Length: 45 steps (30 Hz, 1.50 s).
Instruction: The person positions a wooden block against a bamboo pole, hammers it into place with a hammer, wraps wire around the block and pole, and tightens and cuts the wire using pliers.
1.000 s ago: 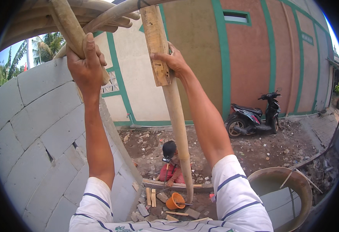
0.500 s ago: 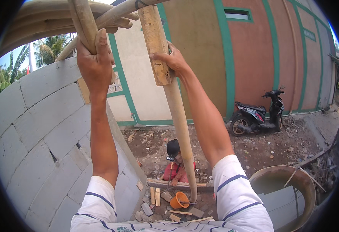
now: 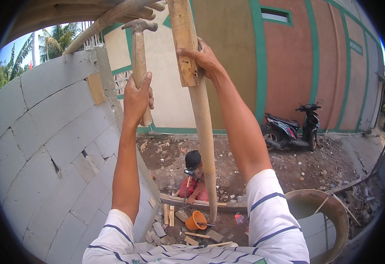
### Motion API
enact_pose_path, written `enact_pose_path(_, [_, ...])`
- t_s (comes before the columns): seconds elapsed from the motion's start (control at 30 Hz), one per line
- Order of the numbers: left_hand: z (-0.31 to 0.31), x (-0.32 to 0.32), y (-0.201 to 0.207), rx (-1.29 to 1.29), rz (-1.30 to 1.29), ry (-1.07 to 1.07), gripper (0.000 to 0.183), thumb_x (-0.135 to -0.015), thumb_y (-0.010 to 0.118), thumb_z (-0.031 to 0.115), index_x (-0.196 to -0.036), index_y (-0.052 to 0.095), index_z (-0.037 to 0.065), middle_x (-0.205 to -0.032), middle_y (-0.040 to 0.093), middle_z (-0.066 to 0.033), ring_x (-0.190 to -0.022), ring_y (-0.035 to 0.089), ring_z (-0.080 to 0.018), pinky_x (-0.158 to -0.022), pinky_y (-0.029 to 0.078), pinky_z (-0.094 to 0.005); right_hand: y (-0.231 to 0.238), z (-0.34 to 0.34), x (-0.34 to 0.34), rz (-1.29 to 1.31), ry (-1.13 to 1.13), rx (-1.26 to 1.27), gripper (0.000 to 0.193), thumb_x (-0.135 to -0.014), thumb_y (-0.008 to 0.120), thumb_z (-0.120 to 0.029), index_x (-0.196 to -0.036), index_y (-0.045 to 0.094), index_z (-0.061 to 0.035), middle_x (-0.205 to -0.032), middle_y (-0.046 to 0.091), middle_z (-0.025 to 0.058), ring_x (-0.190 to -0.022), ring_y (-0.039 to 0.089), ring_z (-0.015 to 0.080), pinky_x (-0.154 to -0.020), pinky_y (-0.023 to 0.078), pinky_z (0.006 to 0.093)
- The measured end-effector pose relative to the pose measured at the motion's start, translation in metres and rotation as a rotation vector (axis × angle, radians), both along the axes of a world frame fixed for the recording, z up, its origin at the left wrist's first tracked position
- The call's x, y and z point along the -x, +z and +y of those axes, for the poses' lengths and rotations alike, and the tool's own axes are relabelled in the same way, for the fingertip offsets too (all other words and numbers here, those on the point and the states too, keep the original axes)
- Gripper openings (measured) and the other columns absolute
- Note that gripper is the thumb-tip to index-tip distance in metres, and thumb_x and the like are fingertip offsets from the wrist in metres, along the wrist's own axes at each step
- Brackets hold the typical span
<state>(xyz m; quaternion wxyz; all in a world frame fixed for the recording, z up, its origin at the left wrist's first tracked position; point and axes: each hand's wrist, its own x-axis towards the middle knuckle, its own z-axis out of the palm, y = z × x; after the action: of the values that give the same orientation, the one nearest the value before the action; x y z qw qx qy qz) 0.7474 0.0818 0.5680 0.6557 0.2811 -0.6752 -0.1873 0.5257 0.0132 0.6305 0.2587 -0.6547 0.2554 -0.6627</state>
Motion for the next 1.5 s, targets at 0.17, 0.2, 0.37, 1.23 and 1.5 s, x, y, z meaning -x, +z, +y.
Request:
enact_pose_path(0.17, [0.001,-0.017,-0.064,-0.205,0.039,-0.068,0.037,-0.099,0.058,0.039,-0.101,0.050,0.003,-0.057,0.047,-0.0002,-0.042,0.049,-0.0085,-0.036,0.041,-0.0261,0.026,-0.011,0.023,0.172,-0.043,-0.096,0.110,-0.062,0.087,-0.050,-0.146,0.034,-0.0023,-0.128,0.055,0.0209,-0.120,0.055,0.0314,-0.106,0.042,0.0480])
enact_pose_path(0.2, [0.002,-0.013,-0.075,-0.249,0.068,-0.110,0.036,-0.100,0.058,0.038,-0.098,0.050,0.003,-0.057,0.047,-0.0003,-0.042,0.049,-0.0088,-0.036,0.041,-0.0266,0.034,-0.016,0.031,0.132,-0.005,-0.134,0.111,-0.062,0.086,-0.054,-0.146,0.035,-0.0029,-0.131,0.052,0.0218,-0.125,0.051,0.0326,-0.109,0.039,0.0488])
enact_pose_path(0.37, [0.012,0.000,-0.117,-0.220,0.029,-0.068,0.036,-0.099,0.058,0.039,-0.101,0.051,0.004,-0.060,0.050,-0.0015,-0.044,0.051,-0.0082,-0.041,0.042,-0.0262,0.082,-0.030,0.028,0.176,0.006,0.021,0.104,-0.066,0.085,-0.054,-0.143,0.038,-0.0033,-0.132,0.052,0.0215,-0.124,0.052,0.0320,-0.107,0.042,0.0453])
enact_pose_path(1.23, [-0.081,-0.028,-0.114,0.664,-0.815,0.850,0.039,-0.073,0.077,0.013,-0.104,0.054,0.008,-0.079,0.057,-0.0090,-0.066,0.064,-0.0290,-0.057,0.052,-0.0409,0.082,-0.020,0.008,0.137,0.076,0.052,0.085,-0.071,0.080,-0.045,-0.133,0.043,-0.0005,-0.113,0.058,0.0183,-0.105,0.061,0.0282,-0.089,0.054,0.0440])
enact_pose_path(1.5, [-0.041,0.004,-0.142,0.267,-0.603,0.511,0.035,-0.082,0.074,0.016,-0.106,0.051,0.005,-0.088,0.066,-0.0177,-0.079,0.067,-0.0393,-0.064,0.053,-0.0478,0.082,-0.023,0.005,0.088,0.140,0.070,0.084,-0.071,0.080,-0.046,-0.131,0.044,0.0011,-0.112,0.058,0.0178,-0.100,0.062,0.0256,-0.084,0.056,0.0428])
